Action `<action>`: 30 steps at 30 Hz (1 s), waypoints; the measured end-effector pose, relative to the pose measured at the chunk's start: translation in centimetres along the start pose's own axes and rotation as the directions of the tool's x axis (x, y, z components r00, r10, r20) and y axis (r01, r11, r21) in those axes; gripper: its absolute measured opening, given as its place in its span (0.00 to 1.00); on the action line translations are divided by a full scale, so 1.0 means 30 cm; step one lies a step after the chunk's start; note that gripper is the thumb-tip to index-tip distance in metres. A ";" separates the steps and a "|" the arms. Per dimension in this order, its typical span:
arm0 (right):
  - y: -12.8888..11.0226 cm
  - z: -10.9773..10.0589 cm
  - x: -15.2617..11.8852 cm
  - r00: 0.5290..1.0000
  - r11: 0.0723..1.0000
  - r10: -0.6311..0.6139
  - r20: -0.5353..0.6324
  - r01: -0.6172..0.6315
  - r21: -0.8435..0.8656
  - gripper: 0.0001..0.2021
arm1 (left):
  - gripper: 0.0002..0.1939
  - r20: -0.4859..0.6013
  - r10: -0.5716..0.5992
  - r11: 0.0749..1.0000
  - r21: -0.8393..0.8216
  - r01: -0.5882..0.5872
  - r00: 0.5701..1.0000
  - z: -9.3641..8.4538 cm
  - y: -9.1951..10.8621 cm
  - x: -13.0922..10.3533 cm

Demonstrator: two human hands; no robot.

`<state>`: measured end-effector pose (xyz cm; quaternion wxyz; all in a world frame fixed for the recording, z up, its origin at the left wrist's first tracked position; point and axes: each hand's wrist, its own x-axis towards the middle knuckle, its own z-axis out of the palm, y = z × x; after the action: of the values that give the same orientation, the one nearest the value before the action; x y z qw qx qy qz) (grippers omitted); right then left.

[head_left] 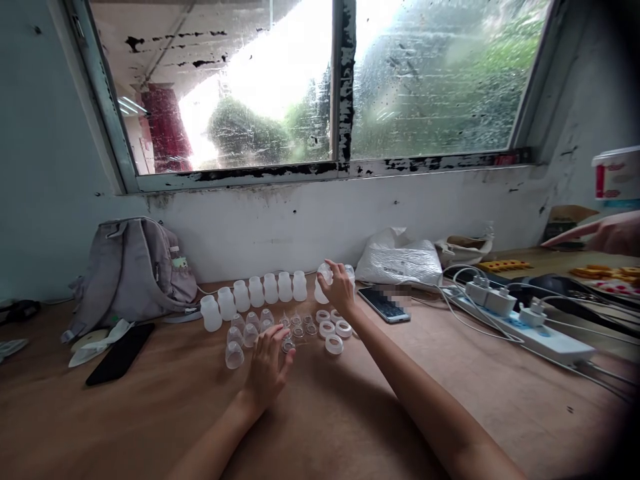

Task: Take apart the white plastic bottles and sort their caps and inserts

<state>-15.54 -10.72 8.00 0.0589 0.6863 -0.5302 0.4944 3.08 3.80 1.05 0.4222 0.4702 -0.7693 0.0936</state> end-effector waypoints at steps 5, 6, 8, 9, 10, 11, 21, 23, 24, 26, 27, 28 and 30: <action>-0.122 -0.097 0.008 0.999 0.979 0.025 0.039 -0.032 0.201 0.17 | 0.21 -0.064 -0.154 0.972 -0.188 0.140 0.986 -0.009 0.028 -0.004; -0.150 -0.107 -0.001 0.997 0.964 0.019 0.076 -0.038 0.264 0.17 | 0.23 -0.064 -0.203 0.953 -0.242 0.182 0.977 -0.009 0.031 -0.004; -0.204 -0.112 -0.033 0.986 0.913 -0.011 0.166 -0.058 0.404 0.16 | 0.28 -0.032 -0.290 0.904 -0.336 0.263 0.956 -0.006 0.032 -0.002; -0.230 -0.109 -0.054 0.977 0.872 -0.027 0.211 -0.080 0.483 0.15 | 0.30 -0.001 -0.321 0.879 -0.372 0.298 0.947 -0.004 0.032 -0.001; -0.255 -0.103 -0.076 0.966 0.816 -0.045 0.255 -0.112 0.567 0.14 | 0.31 0.034 -0.338 0.855 -0.405 0.322 0.940 -0.003 0.031 0.002; -0.278 -0.096 -0.098 0.951 0.750 -0.061 0.302 -0.156 0.643 0.13 | 0.32 0.074 -0.345 0.832 -0.438 0.342 0.936 -0.002 0.030 0.004; -0.381 -0.039 -0.205 0.793 0.311 -0.115 0.598 -0.543 0.780 0.15 | 0.20 0.342 -0.344 0.554 -0.679 0.483 0.875 -0.030 0.069 0.011; -0.380 -0.027 -0.210 0.748 0.290 -0.090 0.658 -0.612 0.735 0.16 | 0.17 0.391 -0.383 0.492 -0.681 0.543 0.837 -0.033 0.075 0.016; -0.380 -0.020 -0.211 0.730 0.273 -0.073 0.679 -0.641 0.718 0.16 | 0.15 0.422 -0.393 0.434 -0.698 0.570 0.817 -0.034 0.076 0.021; -0.380 -0.008 -0.207 0.723 0.227 -0.025 0.690 -0.668 0.709 0.15 | 0.12 0.480 -0.399 0.277 -0.749 0.602 0.781 -0.035 0.079 0.034; -0.378 -0.005 -0.198 0.727 0.202 -0.004 0.686 -0.672 0.713 0.14 | 0.11 0.503 -0.401 0.195 -0.770 0.608 0.766 -0.034 0.080 0.039; -0.372 -0.004 -0.184 0.733 0.175 0.014 0.680 -0.671 0.720 0.14 | 0.11 0.524 -0.399 0.123 -0.783 0.610 0.753 -0.033 0.083 0.042; -0.343 -0.016 -0.134 0.754 0.103 0.076 0.652 -0.657 0.747 0.12 | 0.12 0.584 -0.372 0.011 -0.775 0.632 0.722 -0.029 0.091 0.035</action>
<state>-7.55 -3.32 9.83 -0.6353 0.4980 -0.2607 0.5296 1.17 5.06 3.07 0.5323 0.3594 -0.4748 -0.6017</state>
